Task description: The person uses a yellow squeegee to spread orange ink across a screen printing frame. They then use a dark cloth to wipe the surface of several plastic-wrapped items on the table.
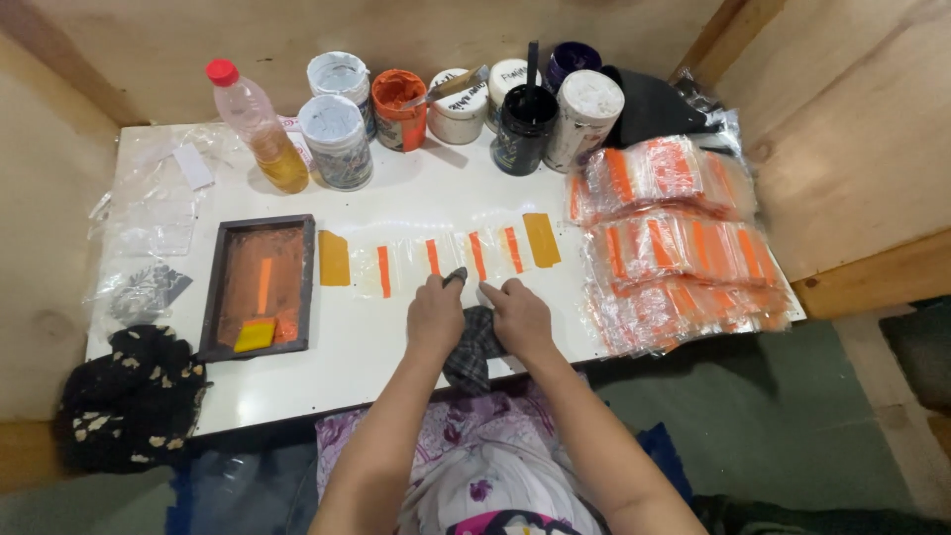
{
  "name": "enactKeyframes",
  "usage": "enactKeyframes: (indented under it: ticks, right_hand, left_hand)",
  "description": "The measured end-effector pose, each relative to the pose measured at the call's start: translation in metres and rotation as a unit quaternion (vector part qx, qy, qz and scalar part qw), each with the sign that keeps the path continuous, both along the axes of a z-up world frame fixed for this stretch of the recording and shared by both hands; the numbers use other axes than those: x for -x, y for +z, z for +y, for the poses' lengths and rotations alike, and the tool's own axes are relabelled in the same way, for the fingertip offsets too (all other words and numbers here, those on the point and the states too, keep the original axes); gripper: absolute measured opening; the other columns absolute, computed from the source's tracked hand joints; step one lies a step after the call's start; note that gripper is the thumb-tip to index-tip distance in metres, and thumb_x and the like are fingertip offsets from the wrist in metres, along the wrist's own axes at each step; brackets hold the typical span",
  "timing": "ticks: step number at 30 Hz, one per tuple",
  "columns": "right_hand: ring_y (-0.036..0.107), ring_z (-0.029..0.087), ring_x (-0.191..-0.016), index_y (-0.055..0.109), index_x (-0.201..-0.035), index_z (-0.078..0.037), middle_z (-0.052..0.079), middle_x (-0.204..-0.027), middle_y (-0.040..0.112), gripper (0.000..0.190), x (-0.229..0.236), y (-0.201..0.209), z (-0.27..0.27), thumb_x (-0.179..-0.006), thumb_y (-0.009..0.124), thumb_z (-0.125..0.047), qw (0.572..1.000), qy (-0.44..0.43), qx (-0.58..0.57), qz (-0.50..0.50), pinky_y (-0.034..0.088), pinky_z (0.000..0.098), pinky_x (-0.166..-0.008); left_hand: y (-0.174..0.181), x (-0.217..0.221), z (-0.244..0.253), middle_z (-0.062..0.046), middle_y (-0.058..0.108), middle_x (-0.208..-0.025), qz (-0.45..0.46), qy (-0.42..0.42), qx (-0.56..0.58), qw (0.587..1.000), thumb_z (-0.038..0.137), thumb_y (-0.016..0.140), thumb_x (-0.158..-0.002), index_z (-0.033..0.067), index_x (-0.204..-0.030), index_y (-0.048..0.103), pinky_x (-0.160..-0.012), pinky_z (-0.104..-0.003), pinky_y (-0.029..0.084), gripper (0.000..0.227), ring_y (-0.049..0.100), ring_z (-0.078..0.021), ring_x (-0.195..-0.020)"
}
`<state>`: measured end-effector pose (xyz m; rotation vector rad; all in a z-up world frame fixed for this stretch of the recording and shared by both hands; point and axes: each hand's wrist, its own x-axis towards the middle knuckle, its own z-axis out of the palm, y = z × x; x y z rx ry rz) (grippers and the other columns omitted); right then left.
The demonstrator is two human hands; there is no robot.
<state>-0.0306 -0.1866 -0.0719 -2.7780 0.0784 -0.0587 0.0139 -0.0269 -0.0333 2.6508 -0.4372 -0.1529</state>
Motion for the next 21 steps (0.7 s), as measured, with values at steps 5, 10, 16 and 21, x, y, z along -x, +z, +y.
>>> enactKeyframes:
  ticks: [5, 10, 16, 21]
  right_hand:
    - [0.066, 0.024, -0.080, 0.067, -0.134, -0.027, 0.006, -0.094, 0.062, 0.046, -0.008, 0.021, 0.008, -0.100, 0.040, -0.013, 0.997, 0.031, 0.061, 0.048, 0.055, 0.0340, -0.072]
    - [0.067, 0.025, -0.078, 0.067, -0.134, -0.024, 0.007, -0.095, 0.060, 0.046, -0.019, -0.006, 0.005, -0.100, 0.039, -0.013, 0.995, 0.039, 0.073, 0.061, 0.055, 0.0350, -0.069]
    - [0.067, 0.025, -0.080, 0.065, -0.137, -0.027, 0.005, -0.095, 0.057, 0.049, -0.021, -0.012, 0.004, -0.097, 0.041, -0.013, 0.992, 0.044, 0.098, 0.060, 0.055, 0.0371, -0.066]
    - [0.066, 0.028, -0.079, 0.068, -0.133, -0.020, 0.008, -0.095, 0.058, 0.046, -0.021, -0.005, 0.005, -0.096, 0.041, -0.010, 0.993, 0.048, 0.075, 0.074, 0.054, 0.0382, -0.065]
  left_hand:
    - [-0.059, -0.022, -0.012, -0.010, 0.054, -0.085, -0.112, -0.058, -0.042, 0.991, 0.011, 0.056, -0.092, 0.0164, -0.105, 0.077, -0.063, -0.040, 0.052, 0.025, 0.063, -0.0326, -0.082]
    - [-0.070, -0.027, -0.019, -0.008, 0.050, -0.081, -0.129, -0.075, -0.058, 0.987, 0.014, 0.057, -0.091, 0.0173, -0.091, 0.077, -0.064, -0.039, 0.048, 0.020, 0.059, -0.0320, -0.081]
    - [-0.067, -0.032, -0.023, -0.007, 0.049, -0.084, -0.099, -0.074, -0.120, 0.985, 0.013, 0.055, -0.092, 0.0183, -0.089, 0.077, -0.068, -0.037, 0.043, 0.023, 0.053, -0.0282, -0.085]
    - [-0.052, -0.031, -0.027, -0.006, 0.051, -0.088, -0.076, -0.090, -0.175, 0.977, 0.015, 0.055, -0.095, 0.0186, -0.090, 0.077, -0.074, -0.038, 0.040, 0.022, 0.051, -0.0266, -0.090]
